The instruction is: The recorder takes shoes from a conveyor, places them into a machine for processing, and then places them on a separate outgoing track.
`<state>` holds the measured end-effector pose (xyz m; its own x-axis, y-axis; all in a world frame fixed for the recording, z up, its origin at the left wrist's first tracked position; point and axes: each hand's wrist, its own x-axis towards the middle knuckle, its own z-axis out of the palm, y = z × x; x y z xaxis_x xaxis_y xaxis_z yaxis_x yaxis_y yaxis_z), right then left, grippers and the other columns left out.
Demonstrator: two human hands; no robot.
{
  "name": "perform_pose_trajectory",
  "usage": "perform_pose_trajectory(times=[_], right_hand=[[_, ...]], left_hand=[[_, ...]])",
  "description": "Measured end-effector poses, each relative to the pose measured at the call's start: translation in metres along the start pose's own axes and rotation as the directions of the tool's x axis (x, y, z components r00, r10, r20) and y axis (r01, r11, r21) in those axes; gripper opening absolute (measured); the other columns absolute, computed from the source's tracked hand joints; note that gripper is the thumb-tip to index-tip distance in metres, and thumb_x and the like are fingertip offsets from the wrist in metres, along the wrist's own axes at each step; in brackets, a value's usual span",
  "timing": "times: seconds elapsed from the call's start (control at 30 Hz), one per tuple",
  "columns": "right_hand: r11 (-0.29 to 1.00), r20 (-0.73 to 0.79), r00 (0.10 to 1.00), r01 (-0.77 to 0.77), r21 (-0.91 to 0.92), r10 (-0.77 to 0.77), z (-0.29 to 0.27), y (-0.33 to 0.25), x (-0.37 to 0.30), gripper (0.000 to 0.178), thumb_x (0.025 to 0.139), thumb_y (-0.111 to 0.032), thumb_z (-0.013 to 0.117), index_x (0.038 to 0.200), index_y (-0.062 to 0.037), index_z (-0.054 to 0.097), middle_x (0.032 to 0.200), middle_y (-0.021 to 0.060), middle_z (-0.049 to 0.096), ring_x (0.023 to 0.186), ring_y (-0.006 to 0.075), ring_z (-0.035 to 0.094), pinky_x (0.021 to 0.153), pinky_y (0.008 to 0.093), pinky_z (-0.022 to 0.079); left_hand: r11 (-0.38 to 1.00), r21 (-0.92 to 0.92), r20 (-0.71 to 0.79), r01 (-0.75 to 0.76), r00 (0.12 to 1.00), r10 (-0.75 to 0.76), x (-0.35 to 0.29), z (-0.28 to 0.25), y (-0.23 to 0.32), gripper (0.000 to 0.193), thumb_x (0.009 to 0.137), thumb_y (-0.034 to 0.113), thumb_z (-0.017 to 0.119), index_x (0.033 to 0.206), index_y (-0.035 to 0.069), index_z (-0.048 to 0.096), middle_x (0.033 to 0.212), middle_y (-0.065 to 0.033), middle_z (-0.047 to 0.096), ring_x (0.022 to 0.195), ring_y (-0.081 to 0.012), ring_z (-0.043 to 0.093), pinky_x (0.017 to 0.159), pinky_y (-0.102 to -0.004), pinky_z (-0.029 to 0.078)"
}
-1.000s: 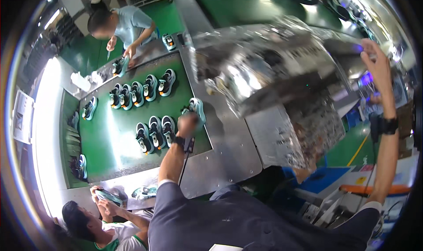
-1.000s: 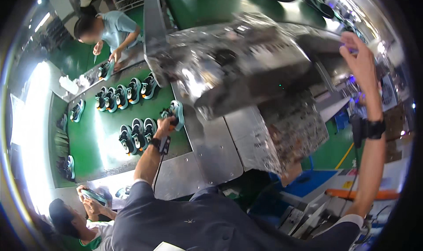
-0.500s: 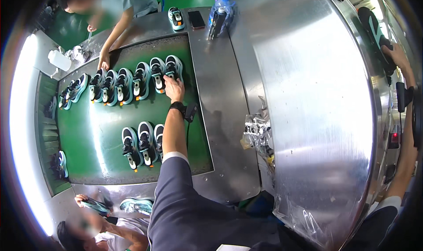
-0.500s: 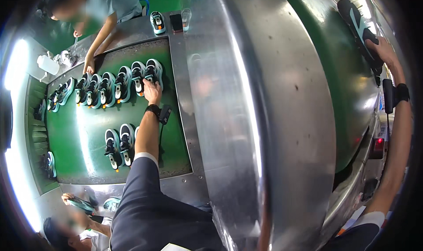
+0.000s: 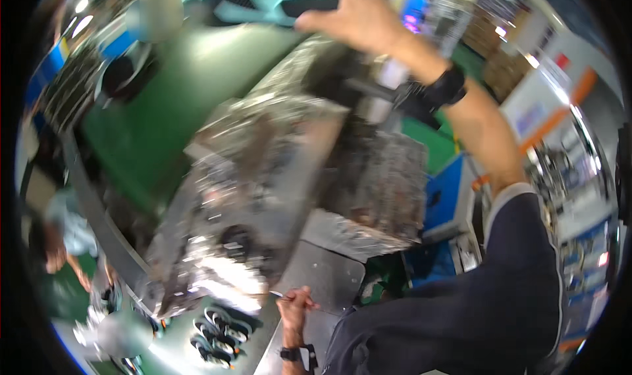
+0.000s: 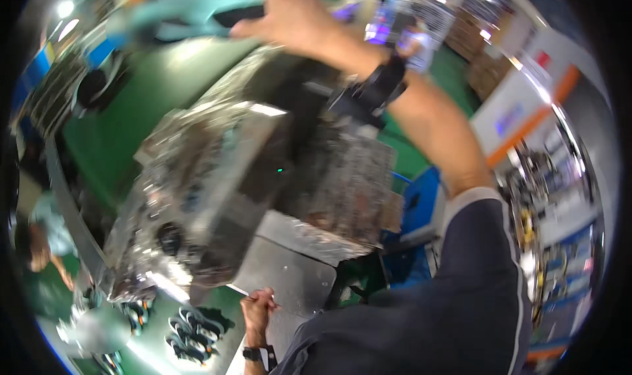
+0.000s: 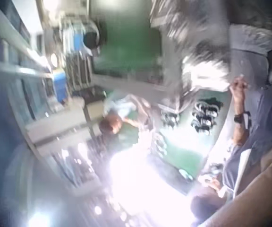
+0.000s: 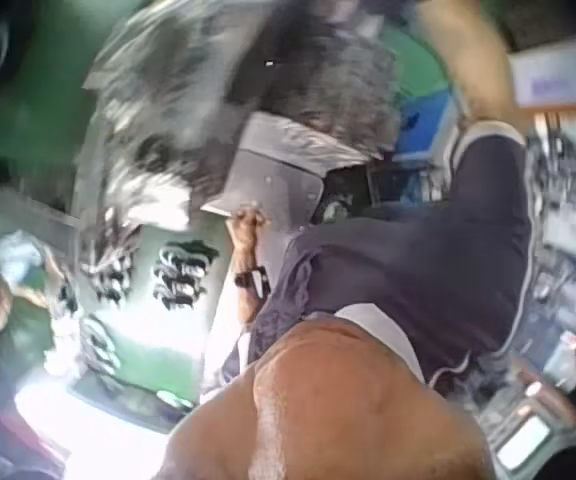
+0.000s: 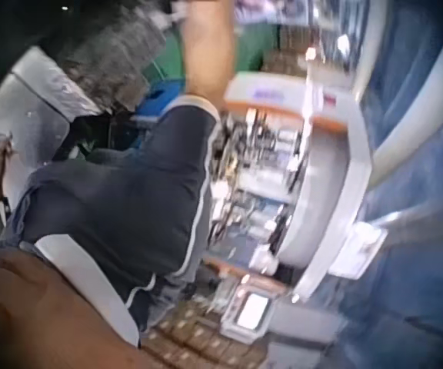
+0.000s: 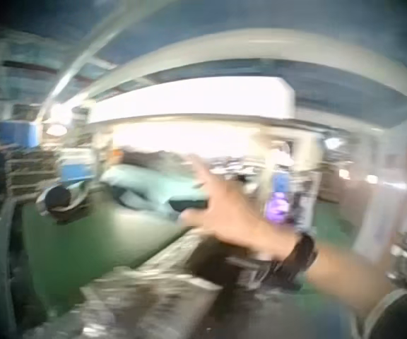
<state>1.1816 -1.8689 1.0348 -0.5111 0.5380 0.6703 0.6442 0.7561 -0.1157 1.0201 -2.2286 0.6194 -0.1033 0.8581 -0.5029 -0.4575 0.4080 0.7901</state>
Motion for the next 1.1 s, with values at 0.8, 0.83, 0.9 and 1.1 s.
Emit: perform_pose_trajectory(times=[0.8, 0.83, 0.9, 1.1], right_hand=[[0.284, -0.453, -0.132, -0.618, 0.733, 0.882, -0.398, -0.136, -0.756, 0.071, 0.069, -0.011, 0.077, 0.132, -0.0016, 0.046, 0.116, 0.0095, 0.060, 0.103, 0.0154, 0.057, 0.092, 0.0308, 0.047], [0.233, -0.556, -0.255, -0.715, 0.659, 0.791, -0.408, -0.134, -0.782, 0.062, 0.069, -0.009, 0.077, 0.125, 0.0020, 0.052, 0.110, 0.0091, 0.062, 0.099, 0.0140, 0.059, 0.088, 0.0287, 0.049], [0.272, -0.581, -0.424, -0.593, 0.758, 0.695, -0.437, -0.146, -0.828, 0.059, 0.069, -0.008, 0.076, 0.122, 0.0035, 0.053, 0.107, 0.0084, 0.063, 0.095, 0.0141, 0.060, 0.087, 0.0283, 0.049], [0.263, -0.713, -0.493, -0.698, 0.666, 0.499, -0.514, -0.191, -0.986, 0.060, 0.068, -0.008, 0.072, 0.125, 0.0013, 0.054, 0.110, 0.0084, 0.062, 0.098, 0.0150, 0.059, 0.089, 0.0281, 0.047]], left_hand=[[0.914, 0.207, 0.972, -0.349, 0.181, -0.151, -0.309, 0.564, -0.186, 0.053, 0.096, 0.023, 0.056, 0.139, 0.001, 0.038, 0.124, -0.0108, 0.055, 0.109, -0.0174, 0.055, 0.095, -0.0310, 0.043], [0.838, 0.182, 0.983, -0.514, 0.104, -0.149, -0.328, 0.581, -0.205, 0.060, 0.095, 0.022, 0.058, 0.145, 0.000, 0.032, 0.128, -0.0127, 0.054, 0.110, -0.0174, 0.053, 0.097, -0.0310, 0.042], [0.894, 0.228, 0.965, -0.385, -0.036, -0.261, -0.348, 0.615, -0.259, 0.065, 0.098, 0.030, 0.053, 0.147, -0.002, 0.026, 0.133, -0.0141, 0.051, 0.117, -0.0183, 0.050, 0.100, -0.0327, 0.040], [0.755, 0.527, 0.820, -0.389, -0.002, -0.573, -0.402, 0.754, -0.422, 0.082, 0.089, 0.040, 0.065, 0.144, -0.008, 0.028, 0.129, -0.0151, 0.052, 0.116, -0.0204, 0.053, 0.093, -0.0320, 0.047]])
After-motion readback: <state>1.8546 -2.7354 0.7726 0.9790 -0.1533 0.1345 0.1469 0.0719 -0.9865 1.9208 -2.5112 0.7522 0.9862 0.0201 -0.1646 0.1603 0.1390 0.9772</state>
